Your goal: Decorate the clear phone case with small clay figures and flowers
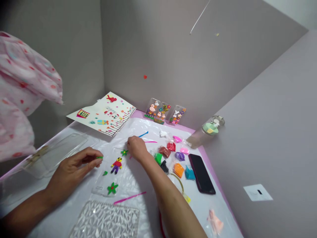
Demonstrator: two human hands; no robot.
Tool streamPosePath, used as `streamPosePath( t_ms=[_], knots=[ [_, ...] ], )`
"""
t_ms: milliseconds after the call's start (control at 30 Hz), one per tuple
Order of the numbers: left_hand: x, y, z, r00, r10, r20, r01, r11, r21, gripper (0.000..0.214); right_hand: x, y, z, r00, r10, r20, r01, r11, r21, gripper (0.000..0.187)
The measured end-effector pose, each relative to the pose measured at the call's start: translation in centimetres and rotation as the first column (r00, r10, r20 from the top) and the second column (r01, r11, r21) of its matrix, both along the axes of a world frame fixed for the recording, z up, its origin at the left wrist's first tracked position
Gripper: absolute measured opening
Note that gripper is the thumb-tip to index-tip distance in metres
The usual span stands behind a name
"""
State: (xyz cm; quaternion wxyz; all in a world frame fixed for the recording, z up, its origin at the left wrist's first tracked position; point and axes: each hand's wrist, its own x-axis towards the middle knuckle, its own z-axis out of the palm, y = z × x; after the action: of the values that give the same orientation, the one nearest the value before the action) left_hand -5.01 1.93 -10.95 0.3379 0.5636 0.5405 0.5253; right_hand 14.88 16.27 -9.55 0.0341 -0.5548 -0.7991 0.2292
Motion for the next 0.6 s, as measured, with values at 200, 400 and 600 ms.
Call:
streamPosePath(
  t_ms=[200,400,600],
  knots=[
    [0.0,0.2,-0.2,1.000,-0.006,-0.003,0.006,1.000,-0.013,0.017,2.1,0.1,1.9,0.918,-0.109,-0.382,0.102,0.994,-0.038,0.018],
    [0.4,0.2,0.1,0.997,-0.080,-0.007,0.080,0.996,-0.045,0.018,7.5,-8.5,5.4,0.709,-0.147,-0.689,0.058,0.987,-0.151,0.028],
    [0.8,0.0,0.4,0.992,-0.121,-0.018,0.120,0.991,-0.061,0.020,13.8,-22.3,4.2,0.912,-0.261,-0.317,0.042,0.827,-0.560,0.028]
  ],
)
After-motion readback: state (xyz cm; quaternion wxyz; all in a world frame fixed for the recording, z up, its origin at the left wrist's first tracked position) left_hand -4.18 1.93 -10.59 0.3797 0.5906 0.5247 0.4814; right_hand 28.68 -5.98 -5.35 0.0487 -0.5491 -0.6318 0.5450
